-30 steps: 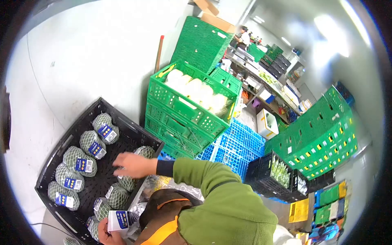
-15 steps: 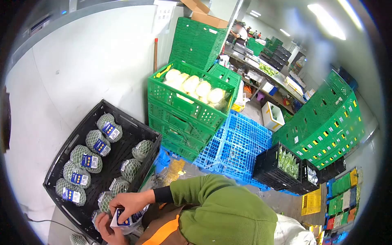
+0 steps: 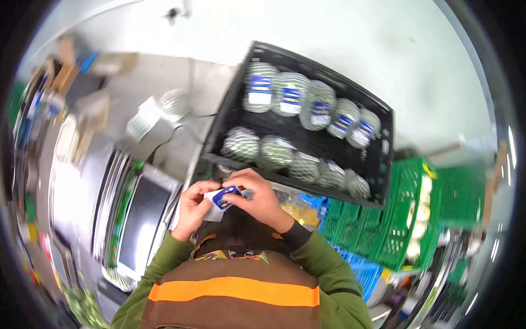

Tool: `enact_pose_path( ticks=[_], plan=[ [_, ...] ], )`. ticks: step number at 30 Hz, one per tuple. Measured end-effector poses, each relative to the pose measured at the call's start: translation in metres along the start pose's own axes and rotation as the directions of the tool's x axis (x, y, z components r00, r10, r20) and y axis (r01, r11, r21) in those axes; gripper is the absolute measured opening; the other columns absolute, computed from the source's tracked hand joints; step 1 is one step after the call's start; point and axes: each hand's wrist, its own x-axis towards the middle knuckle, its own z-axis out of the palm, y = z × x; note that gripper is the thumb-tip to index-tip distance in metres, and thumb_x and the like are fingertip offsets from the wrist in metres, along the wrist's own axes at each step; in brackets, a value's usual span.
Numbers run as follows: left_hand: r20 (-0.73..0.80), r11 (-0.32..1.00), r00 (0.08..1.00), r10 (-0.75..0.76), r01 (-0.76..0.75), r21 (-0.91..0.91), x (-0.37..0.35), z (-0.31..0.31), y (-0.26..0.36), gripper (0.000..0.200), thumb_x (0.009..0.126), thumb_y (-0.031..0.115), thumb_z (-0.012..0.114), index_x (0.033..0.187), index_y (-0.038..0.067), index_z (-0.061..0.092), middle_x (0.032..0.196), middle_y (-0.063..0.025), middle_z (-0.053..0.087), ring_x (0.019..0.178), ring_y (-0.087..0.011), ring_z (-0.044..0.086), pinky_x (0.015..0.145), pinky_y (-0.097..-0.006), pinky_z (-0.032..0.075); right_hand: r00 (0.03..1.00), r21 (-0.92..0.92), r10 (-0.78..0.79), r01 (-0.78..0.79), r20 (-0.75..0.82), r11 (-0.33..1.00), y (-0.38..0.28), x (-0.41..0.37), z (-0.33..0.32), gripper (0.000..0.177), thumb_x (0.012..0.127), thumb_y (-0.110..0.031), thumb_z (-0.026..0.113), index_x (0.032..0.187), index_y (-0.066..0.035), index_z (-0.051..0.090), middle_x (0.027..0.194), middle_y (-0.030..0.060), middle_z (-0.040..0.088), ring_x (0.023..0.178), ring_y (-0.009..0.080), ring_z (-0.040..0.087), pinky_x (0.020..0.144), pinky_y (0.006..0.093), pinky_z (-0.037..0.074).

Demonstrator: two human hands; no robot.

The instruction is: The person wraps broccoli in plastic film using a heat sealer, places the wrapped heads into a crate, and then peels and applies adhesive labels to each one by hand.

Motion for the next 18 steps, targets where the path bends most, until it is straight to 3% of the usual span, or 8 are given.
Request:
enact_pose_path(
  ticks=[2,6,8,10,12,13,18],
  plan=[
    [-0.128,0.991,0.989,-0.069,0.054,-0.122,-0.013,-0.012,-0.012,0.017,0.093,-0.001,0.057,0.108,-0.001,0.065,0.095,-0.0017,0.066,0.084,-0.008,0.06,0.075,-0.0225,0.048,0.998,0.064,0.015,-0.02,0.066,0.998,0.01,0.007,0.026,0.022,0.083,-0.007,0.074,0.105,-0.005,0.072,0.11,0.0087,0.062,0.096,0.018,0.062,0.079,0.0299,0.052],
    [-0.26,0.985,0.958,-0.124,0.088,-0.145,-0.037,-0.049,-0.042,0.015,0.094,0.001,0.058,0.107,0.0,0.065,0.093,-0.0003,0.066,0.08,-0.0055,0.059,0.07,-0.0211,0.047,0.988,0.058,0.04,-0.049,0.148,0.997,0.04,0.02,0.071,0.02,0.086,-0.005,0.071,0.106,-0.004,0.071,0.11,0.0075,0.061,0.099,0.0158,0.06,0.08,0.0282,0.05],
    [-0.329,0.957,0.908,-0.26,0.196,-0.215,-0.048,-0.058,-0.057,0.012,0.095,0.004,0.059,0.105,0.002,0.065,0.091,0.0018,0.065,0.078,-0.0034,0.056,0.068,-0.0197,0.045,0.979,0.166,0.132,-0.157,0.156,0.973,0.053,0.023,0.092,0.017,0.088,-0.004,0.07,0.105,-0.003,0.071,0.11,0.0068,0.061,0.1,0.0138,0.059,0.081,0.027,0.049],
    [-0.377,0.952,0.88,-0.291,0.226,-0.206,-0.054,-0.059,-0.065,0.012,0.098,0.013,0.057,0.102,0.005,0.064,0.089,0.0049,0.063,0.078,-0.0022,0.053,0.071,-0.0201,0.042,0.972,0.28,0.205,-0.229,0.111,0.932,0.078,0.024,0.113,0.014,0.09,-0.006,0.069,0.103,-0.003,0.071,0.105,0.0046,0.061,0.095,0.0116,0.058,0.082,0.0254,0.046],
    [-0.383,0.926,0.875,-0.296,0.165,-0.34,-0.057,-0.064,-0.09,0.017,0.1,0.021,0.054,0.102,0.007,0.064,0.089,0.0062,0.06,0.08,-0.0024,0.051,0.073,-0.0213,0.041,0.961,0.13,0.235,-0.254,0.145,0.959,0.102,0.028,0.121,0.015,0.089,-0.008,0.07,0.103,-0.004,0.071,0.1,0.0034,0.061,0.089,0.0107,0.057,0.079,0.0253,0.046],
    [-0.399,0.895,0.822,-0.407,0.272,-0.353,-0.057,-0.066,-0.087,0.021,0.1,0.026,0.053,0.102,0.009,0.064,0.088,0.0069,0.059,0.081,-0.0029,0.05,0.075,-0.0216,0.04,0.949,0.142,0.28,-0.3,0.145,0.943,0.114,0.028,0.128,0.015,0.089,-0.009,0.07,0.103,-0.005,0.072,0.098,0.0032,0.061,0.086,0.0107,0.056,0.078,0.0253,0.045],
    [-0.552,0.886,0.732,-0.4,0.155,-0.437,-0.024,-0.062,-0.134,0.029,0.096,0.031,0.067,0.102,0.003,0.066,0.091,0.0009,0.066,0.078,-0.005,0.056,0.069,-0.0214,0.044,0.938,0.021,0.306,-0.313,0.165,0.949,0.155,0.041,0.148,0.017,0.087,-0.013,0.071,0.103,-0.006,0.072,0.095,0.0055,0.061,0.088,0.0159,0.057,0.078,0.0295,0.047]
  ],
)
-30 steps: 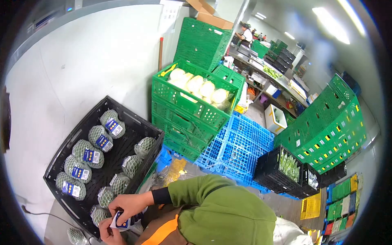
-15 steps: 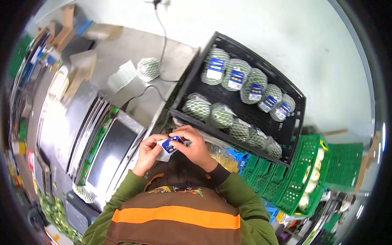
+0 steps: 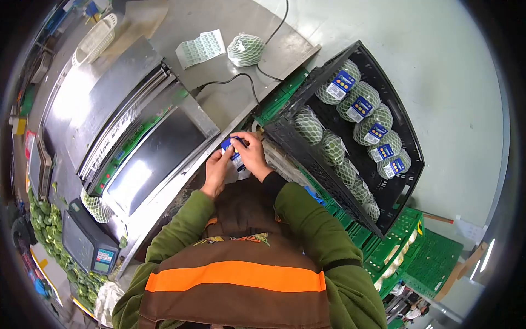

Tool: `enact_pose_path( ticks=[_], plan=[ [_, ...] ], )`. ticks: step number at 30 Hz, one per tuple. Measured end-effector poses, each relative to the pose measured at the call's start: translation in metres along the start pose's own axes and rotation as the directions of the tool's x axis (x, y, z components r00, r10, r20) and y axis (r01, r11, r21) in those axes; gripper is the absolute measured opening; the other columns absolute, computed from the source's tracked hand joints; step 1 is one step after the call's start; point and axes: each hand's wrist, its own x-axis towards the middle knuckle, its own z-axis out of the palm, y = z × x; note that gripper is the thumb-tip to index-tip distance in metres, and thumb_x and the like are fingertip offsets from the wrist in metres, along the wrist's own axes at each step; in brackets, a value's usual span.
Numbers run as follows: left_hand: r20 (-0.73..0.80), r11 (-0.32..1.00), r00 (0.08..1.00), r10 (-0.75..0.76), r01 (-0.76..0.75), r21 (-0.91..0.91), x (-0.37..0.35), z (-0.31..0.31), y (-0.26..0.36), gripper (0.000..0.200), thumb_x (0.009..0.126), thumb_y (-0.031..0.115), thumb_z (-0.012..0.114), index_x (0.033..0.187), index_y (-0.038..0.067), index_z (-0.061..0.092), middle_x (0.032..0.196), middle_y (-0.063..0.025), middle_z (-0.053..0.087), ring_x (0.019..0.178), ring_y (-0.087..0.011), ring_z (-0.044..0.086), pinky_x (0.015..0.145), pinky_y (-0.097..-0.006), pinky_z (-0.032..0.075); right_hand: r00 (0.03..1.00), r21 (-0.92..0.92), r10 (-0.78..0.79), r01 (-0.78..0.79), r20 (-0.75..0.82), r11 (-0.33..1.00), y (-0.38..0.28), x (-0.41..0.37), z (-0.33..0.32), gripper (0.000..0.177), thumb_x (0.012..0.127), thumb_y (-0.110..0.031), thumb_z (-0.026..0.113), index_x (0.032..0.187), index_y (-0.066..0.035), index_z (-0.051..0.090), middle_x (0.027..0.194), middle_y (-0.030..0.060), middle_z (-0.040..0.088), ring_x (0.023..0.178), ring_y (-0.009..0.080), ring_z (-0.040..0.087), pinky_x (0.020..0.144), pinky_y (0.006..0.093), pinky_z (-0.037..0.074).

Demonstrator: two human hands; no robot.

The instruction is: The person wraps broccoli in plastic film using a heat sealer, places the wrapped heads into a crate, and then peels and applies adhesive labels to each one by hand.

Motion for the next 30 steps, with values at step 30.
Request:
enact_pose_path(
  ticks=[30],
  plan=[
    [-0.367,0.992,0.929,0.049,-0.088,-0.089,0.048,-0.014,-0.039,0.04,0.094,0.036,0.066,0.107,-0.002,0.067,0.097,-0.0043,0.065,0.085,-0.0145,0.06,0.076,-0.0312,0.049,0.919,-0.234,-0.205,0.293,0.338,0.927,0.008,-0.037,-0.035,0.041,0.08,-0.021,0.075,0.113,-0.007,0.056,0.109,0.0139,0.056,0.104,0.0312,0.057,0.09,0.0415,0.046]
  ],
)
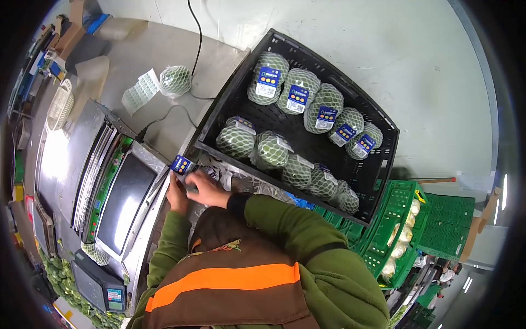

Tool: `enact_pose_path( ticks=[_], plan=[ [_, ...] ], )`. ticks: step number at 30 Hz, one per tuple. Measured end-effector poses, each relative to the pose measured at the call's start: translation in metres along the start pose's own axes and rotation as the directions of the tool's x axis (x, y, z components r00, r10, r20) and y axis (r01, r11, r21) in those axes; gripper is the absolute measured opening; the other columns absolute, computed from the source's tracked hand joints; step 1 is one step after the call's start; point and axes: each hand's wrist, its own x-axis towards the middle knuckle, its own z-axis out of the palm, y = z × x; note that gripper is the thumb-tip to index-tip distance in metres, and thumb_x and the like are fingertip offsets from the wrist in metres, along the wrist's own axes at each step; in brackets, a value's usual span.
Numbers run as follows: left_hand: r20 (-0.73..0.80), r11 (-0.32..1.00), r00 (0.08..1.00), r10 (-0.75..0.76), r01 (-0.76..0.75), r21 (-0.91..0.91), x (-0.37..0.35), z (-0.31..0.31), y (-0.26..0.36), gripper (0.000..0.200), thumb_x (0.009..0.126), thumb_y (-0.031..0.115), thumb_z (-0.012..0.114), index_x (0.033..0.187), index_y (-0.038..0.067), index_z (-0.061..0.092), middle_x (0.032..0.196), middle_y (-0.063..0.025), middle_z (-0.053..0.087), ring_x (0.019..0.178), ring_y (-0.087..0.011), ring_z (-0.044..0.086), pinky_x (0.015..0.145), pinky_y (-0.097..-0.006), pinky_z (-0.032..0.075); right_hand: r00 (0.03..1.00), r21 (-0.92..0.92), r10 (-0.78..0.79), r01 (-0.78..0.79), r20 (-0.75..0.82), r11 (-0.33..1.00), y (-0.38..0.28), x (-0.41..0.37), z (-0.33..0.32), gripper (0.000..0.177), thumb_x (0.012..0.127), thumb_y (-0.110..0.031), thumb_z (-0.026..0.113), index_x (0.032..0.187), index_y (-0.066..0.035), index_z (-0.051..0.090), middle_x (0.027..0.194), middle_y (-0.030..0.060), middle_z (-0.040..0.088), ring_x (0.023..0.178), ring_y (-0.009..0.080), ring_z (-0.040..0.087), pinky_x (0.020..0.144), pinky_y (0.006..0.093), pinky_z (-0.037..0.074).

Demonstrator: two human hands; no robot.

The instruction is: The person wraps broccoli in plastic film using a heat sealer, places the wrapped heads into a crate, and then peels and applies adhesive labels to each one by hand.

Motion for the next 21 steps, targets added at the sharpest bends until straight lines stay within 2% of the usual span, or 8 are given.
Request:
enact_pose_path(
  ticks=[1,4,6,8,9,12,17,21],
  plan=[
    [-0.039,0.995,0.994,0.103,-0.103,-0.012,-0.008,0.004,-0.004,0.04,0.095,0.036,0.065,0.107,-0.002,0.067,0.096,-0.0048,0.065,0.082,-0.0139,0.059,0.072,-0.0306,0.048,0.963,0.047,0.173,-0.186,0.209,0.981,-0.002,-0.01,-0.007,0.04,0.082,-0.026,0.076,0.11,-0.005,0.058,0.107,0.014,0.059,0.098,0.0287,0.061,0.085,0.0397,0.049],
    [-0.149,0.979,0.971,0.188,-0.172,0.113,-0.016,-0.012,-0.02,0.031,0.097,0.034,0.063,0.097,0.003,0.067,0.088,-0.0004,0.064,0.073,-0.01,0.054,0.065,-0.0279,0.045,0.889,0.102,0.175,-0.239,0.423,0.966,0.011,-0.031,-0.022,0.037,0.085,-0.028,0.074,0.107,-0.002,0.061,0.096,0.0129,0.067,0.09,0.0247,0.066,0.079,0.037,0.053],
    [-0.106,0.984,0.989,0.102,-0.085,0.155,-0.007,-0.045,-0.041,0.027,0.096,0.032,0.063,0.091,0.006,0.067,0.083,0.002,0.063,0.069,-0.0085,0.052,0.063,-0.0276,0.044,0.926,0.175,0.078,-0.152,0.37,0.973,0.027,-0.043,-0.023,0.033,0.087,-0.027,0.073,0.105,-0.002,0.062,0.091,0.0099,0.067,0.086,0.0197,0.065,0.076,0.0338,0.052],
    [-0.078,0.954,0.983,0.166,-0.14,0.264,-0.021,-0.056,-0.056,0.022,0.096,0.027,0.061,0.096,0.006,0.071,0.076,0.0029,0.061,0.063,-0.0079,0.049,0.057,-0.0273,0.041,0.854,0.008,0.176,-0.206,0.49,0.978,0.037,-0.042,-0.031,0.03,0.087,-0.025,0.073,0.102,-0.001,0.062,0.089,0.0076,0.066,0.084,0.0153,0.062,0.076,0.0311,0.051],
    [-0.17,0.943,0.969,0.18,-0.121,0.308,-0.037,-0.051,-0.055,0.025,0.096,0.027,0.062,0.099,0.005,0.072,0.076,0.0013,0.062,0.063,-0.0082,0.051,0.056,-0.0278,0.042,0.873,0.031,0.221,-0.26,0.434,0.965,0.028,-0.043,-0.036,0.029,0.088,-0.024,0.073,0.1,0.0,0.063,0.087,0.0058,0.065,0.082,0.0132,0.06,0.075,0.0296,0.051],
    [-0.214,0.998,0.975,0.06,-0.066,-0.019,-0.067,-0.04,-0.046,0.014,0.093,0.016,0.065,0.102,0.005,0.066,0.082,-0.001,0.063,0.067,-0.0098,0.058,0.057,-0.0245,0.047,0.851,0.059,0.232,-0.293,0.47,0.954,0.039,-0.035,-0.032,0.033,0.088,-0.022,0.075,0.11,0.0,0.064,0.1,0.0081,0.069,0.093,0.0153,0.064,0.083,0.0308,0.052],
    [-0.197,0.982,0.98,0.008,-0.045,-0.183,-0.088,-0.044,-0.017,0.014,0.094,0.018,0.065,0.102,0.007,0.064,0.089,-0.0015,0.065,0.076,-0.0104,0.062,0.066,-0.0245,0.051,0.793,0.091,0.23,-0.336,0.564,0.938,0.019,-0.015,-0.02,0.032,0.089,-0.017,0.073,0.113,0.0,0.063,0.101,0.0079,0.069,0.094,0.0158,0.065,0.082,0.0302,0.051],
    [-0.252,0.96,0.967,0.037,-0.104,-0.258,-0.099,-0.05,0.008,0.017,0.093,0.017,0.067,0.102,0.004,0.064,0.084,-0.0024,0.064,0.069,-0.0093,0.058,0.059,-0.0229,0.046,0.721,0.09,0.248,-0.395,0.647,0.914,-0.001,0.009,-0.007,0.032,0.09,-0.019,0.071,0.114,0.001,0.063,0.105,0.0124,0.07,0.098,0.0176,0.066,0.087,0.0316,0.052]
  ],
)
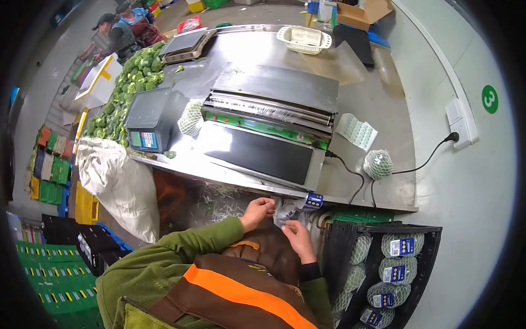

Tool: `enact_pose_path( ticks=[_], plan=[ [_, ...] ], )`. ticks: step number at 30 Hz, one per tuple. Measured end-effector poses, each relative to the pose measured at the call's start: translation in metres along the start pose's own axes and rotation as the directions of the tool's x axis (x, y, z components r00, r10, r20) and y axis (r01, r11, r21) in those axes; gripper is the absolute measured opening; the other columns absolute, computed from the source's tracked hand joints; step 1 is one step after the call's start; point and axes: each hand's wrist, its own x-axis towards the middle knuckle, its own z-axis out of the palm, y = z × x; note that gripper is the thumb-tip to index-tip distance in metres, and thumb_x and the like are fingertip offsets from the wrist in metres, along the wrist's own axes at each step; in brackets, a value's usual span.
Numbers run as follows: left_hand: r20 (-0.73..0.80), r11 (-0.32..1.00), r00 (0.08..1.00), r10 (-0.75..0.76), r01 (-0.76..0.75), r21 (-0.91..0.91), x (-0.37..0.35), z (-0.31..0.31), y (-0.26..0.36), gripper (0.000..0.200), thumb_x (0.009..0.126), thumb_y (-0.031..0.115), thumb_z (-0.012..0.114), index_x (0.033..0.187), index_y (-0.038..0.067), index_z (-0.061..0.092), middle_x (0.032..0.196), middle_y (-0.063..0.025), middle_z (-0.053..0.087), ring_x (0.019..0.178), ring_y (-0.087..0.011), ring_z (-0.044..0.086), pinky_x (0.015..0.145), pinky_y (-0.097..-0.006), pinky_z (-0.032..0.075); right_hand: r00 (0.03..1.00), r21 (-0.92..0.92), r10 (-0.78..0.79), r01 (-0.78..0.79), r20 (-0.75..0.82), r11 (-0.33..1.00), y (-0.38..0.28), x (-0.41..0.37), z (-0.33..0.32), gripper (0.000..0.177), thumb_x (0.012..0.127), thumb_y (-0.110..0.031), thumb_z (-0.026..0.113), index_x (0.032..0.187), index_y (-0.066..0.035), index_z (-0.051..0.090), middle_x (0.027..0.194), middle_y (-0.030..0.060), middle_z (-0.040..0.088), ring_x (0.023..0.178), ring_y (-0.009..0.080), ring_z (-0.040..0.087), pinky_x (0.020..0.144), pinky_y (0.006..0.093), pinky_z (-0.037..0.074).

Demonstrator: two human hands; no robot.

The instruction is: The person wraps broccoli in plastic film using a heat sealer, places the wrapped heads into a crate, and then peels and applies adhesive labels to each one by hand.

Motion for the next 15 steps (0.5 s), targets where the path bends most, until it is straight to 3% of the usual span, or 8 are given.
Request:
enact_pose_path(
  ticks=[3,5,7,8,9,11,13,15],
  plan=[
    [0.095,0.997,0.994,0.06,-0.065,0.05,0.002,-0.004,0.018,0.018,0.093,0.017,0.067,0.102,0.002,0.066,0.082,-0.0019,0.063,0.069,-0.008,0.057,0.06,-0.0227,0.047,0.989,0.003,-0.137,0.137,0.052,0.991,-0.029,0.004,-0.014,0.03,0.094,-0.017,0.068,0.118,0.0,0.061,0.107,0.0057,0.066,0.098,0.0129,0.062,0.085,0.0286,0.051],
    [0.151,0.998,0.989,-0.001,-0.008,0.056,-0.006,0.004,0.052,0.02,0.095,0.021,0.067,0.101,0.003,0.065,0.085,-0.0016,0.064,0.073,-0.0082,0.058,0.063,-0.0225,0.048,0.993,0.06,-0.111,0.109,0.032,0.992,-0.07,0.007,-0.027,0.024,0.094,-0.017,0.067,0.11,0.001,0.063,0.098,0.0066,0.068,0.091,0.0136,0.064,0.082,0.028,0.052],
    [0.207,0.99,0.978,-0.026,-0.002,0.138,0.0,0.008,0.076,0.018,0.096,0.022,0.065,0.103,0.005,0.064,0.089,-0.0009,0.065,0.079,-0.008,0.059,0.067,-0.0222,0.048,0.983,0.282,-0.105,0.144,-0.15,0.949,-0.102,0.015,-0.041,0.019,0.095,-0.015,0.065,0.105,0.001,0.064,0.089,0.0034,0.066,0.08,0.0099,0.061,0.071,0.0244,0.049],
    [0.265,0.986,0.964,-0.004,-0.041,0.163,0.002,0.012,0.091,0.018,0.097,0.022,0.065,0.104,0.005,0.064,0.089,-0.0009,0.065,0.08,-0.0079,0.059,0.069,-0.0224,0.048,0.952,0.392,-0.15,0.249,-0.267,0.886,-0.117,0.023,-0.048,0.017,0.097,-0.015,0.063,0.102,0.0,0.064,0.08,0.0009,0.062,0.071,0.0072,0.057,0.063,0.0227,0.045],
    [0.319,0.98,0.948,0.014,-0.076,0.184,0.0,0.017,0.107,0.017,0.097,0.021,0.064,0.105,0.006,0.064,0.09,-0.001,0.065,0.081,-0.0079,0.059,0.071,-0.0226,0.048,0.888,0.404,-0.145,0.338,-0.437,0.85,-0.135,0.03,-0.054,0.017,0.097,-0.016,0.063,0.101,0.001,0.063,0.075,-0.0004,0.059,0.067,0.0072,0.054,0.06,0.0229,0.042],
    [0.414,0.972,0.909,0.053,-0.142,0.188,-0.003,0.031,0.144,0.015,0.098,0.018,0.062,0.105,0.005,0.064,0.09,-0.0014,0.066,0.084,-0.0088,0.06,0.075,-0.0237,0.049,0.781,0.519,-0.037,0.45,-0.624,0.727,-0.157,0.057,-0.077,0.017,0.097,-0.016,0.062,0.101,0.0,0.062,0.075,0.0,0.057,0.067,0.0081,0.054,0.06,0.0232,0.043],
    [0.464,0.971,0.883,0.071,-0.168,0.17,-0.004,0.045,0.178,0.015,0.098,0.016,0.062,0.106,0.003,0.064,0.091,-0.0026,0.066,0.085,-0.0097,0.061,0.077,-0.0246,0.049,0.62,0.492,0.023,0.6,-0.784,0.631,-0.161,0.106,-0.104,0.018,0.097,-0.017,0.063,0.103,0.0,0.06,0.076,0.0005,0.057,0.065,0.0087,0.054,0.06,0.0221,0.044],
    [0.508,0.961,0.855,0.107,-0.22,0.168,-0.003,0.053,0.212,0.014,0.097,0.013,0.062,0.106,0.002,0.064,0.093,-0.0045,0.067,0.088,-0.0112,0.062,0.078,-0.0258,0.05,0.463,0.282,-0.032,0.593,-0.886,0.754,-0.159,0.163,-0.131,0.028,0.092,-0.021,0.069,0.107,0.001,0.06,0.085,0.0045,0.06,0.071,0.0126,0.057,0.065,0.0269,0.048]
  ],
)
